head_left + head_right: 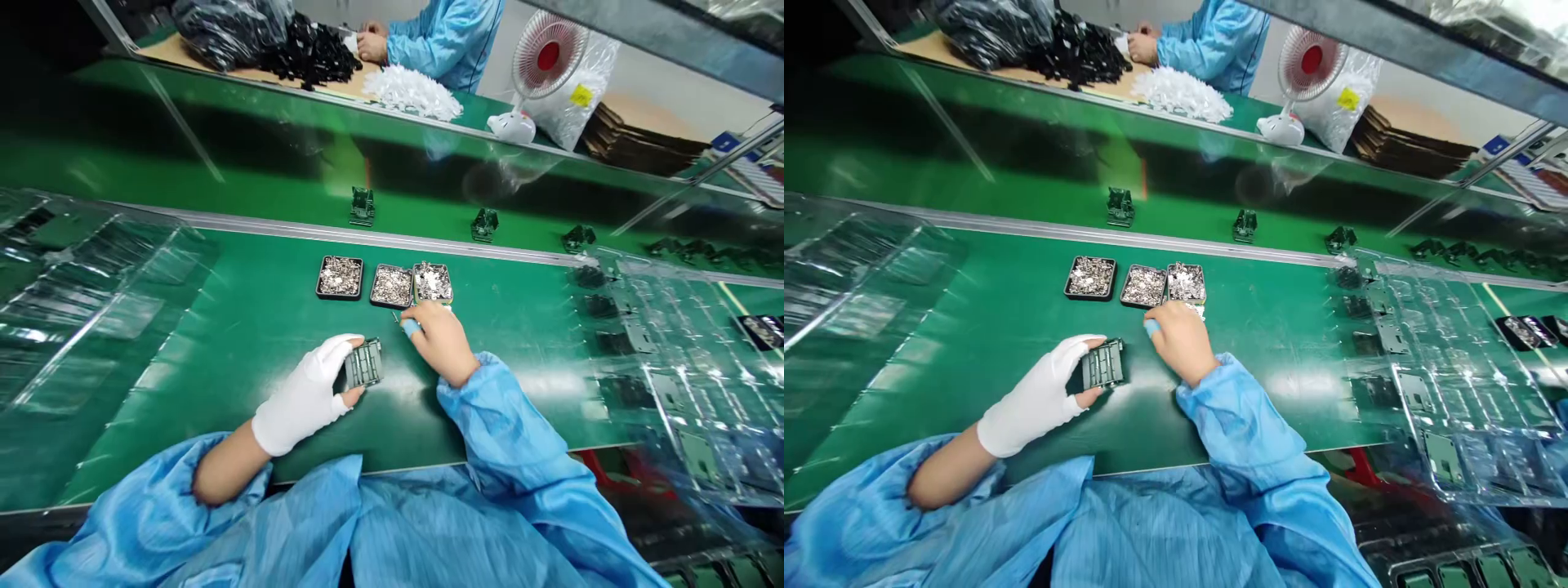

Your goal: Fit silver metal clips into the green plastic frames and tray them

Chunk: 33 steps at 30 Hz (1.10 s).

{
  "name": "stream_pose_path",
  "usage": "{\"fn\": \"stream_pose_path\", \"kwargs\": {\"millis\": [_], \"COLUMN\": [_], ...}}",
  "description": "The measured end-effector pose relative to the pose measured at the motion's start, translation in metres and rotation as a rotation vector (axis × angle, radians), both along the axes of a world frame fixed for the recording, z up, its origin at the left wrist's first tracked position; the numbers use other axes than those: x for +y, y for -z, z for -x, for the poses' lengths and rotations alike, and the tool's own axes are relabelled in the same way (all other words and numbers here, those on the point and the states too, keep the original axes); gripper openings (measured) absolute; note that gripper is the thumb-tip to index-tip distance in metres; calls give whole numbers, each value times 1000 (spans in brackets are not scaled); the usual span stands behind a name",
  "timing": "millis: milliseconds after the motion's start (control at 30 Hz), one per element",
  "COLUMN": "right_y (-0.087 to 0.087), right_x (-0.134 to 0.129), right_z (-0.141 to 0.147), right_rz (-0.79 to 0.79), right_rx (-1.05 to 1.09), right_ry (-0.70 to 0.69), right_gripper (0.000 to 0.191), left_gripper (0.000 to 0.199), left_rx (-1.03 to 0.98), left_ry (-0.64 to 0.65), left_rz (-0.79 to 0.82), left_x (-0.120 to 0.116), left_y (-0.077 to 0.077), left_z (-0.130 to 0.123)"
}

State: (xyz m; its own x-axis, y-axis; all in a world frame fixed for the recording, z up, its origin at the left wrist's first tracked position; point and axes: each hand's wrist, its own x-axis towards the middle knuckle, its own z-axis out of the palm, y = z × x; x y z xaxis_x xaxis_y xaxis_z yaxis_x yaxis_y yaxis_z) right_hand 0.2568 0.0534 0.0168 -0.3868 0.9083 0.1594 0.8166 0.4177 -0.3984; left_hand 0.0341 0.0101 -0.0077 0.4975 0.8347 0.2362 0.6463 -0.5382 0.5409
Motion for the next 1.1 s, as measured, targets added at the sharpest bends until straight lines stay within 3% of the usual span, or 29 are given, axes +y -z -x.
{"fn": "stream_pose_path", "kwargs": {"millis": [67,200,267,367,433,567,700,767,867,1000,1100], "right_y": [4,16,18,14,8,-4,-6,-5,-3,2,6], "right_x": [12,20,19,13,6,-12,-22,-22,-23,-25,-26], "right_z": [4,18,20,17,16,21,25,24,25,29,32], "right_rz": [22,44,50,15,-15,-15,-26,-24,-29,-19,-21], "right_rx": [-157,-324,-326,-194,-34,171,239,261,286,262,224], "right_ry": [87,77,53,-13,-86,-238,-227,-173,-110,-155,-165], "right_gripper": [23,19,17,15,15,17,17,16,12,10,11], "left_gripper": [53,60,66,42,29,28,36,34,29,30,29], "left_rx": [-13,-45,-98,-163,-144,12,60,-22,-211,-326,-342], "left_ry": [25,86,55,-143,-207,-99,-99,-103,-138,-74,-90], "left_rz": [10,10,-4,-44,-106,-251,-306,-260,-49,273,361], "left_x": [-1,-2,0,9,17,29,28,25,21,18,18], "left_y": [0,0,-3,-12,-19,-26,-27,-26,-20,-10,-6], "left_z": [-1,3,7,10,9,-2,-11,-11,-9,-10,-13]}}
